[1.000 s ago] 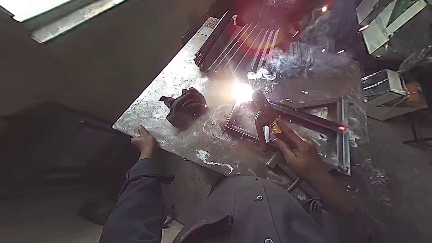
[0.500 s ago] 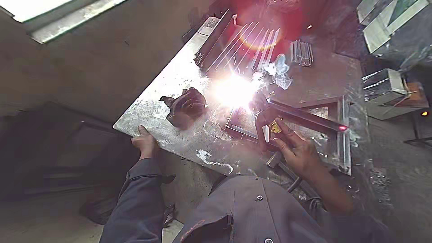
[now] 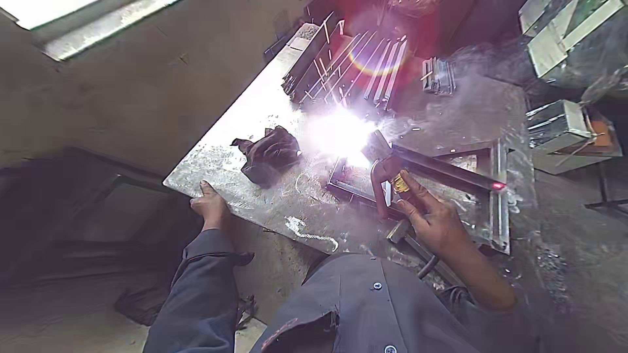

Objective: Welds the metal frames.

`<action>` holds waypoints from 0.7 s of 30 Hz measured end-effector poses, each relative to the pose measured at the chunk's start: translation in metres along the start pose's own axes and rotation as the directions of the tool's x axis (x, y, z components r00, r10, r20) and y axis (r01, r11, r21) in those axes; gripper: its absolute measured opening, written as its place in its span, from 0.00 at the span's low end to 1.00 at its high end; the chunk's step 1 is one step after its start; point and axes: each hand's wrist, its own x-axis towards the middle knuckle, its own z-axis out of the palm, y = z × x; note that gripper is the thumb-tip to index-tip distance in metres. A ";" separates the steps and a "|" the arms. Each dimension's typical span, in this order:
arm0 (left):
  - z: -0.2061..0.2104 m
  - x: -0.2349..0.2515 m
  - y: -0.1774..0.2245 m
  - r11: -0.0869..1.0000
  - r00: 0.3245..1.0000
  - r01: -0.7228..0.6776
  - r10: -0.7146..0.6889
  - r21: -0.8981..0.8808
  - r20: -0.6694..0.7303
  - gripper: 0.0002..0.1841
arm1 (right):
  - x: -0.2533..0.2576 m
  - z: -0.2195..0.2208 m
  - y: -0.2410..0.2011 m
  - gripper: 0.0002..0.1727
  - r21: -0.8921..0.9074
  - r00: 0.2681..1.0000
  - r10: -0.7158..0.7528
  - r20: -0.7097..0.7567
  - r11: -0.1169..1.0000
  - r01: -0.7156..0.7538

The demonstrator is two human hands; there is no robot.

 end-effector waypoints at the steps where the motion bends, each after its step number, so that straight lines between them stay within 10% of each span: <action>1: -0.001 -0.002 0.001 1.000 1.000 0.000 0.000 -0.006 0.009 0.38 | 0.000 0.000 0.000 0.30 0.003 1.000 0.001 0.002 1.000 -0.001; 21: -0.004 -0.007 0.000 0.999 0.998 -0.043 0.041 0.034 0.040 0.36 | -0.008 -0.014 0.010 0.31 0.263 0.994 0.104 -0.011 0.960 -0.098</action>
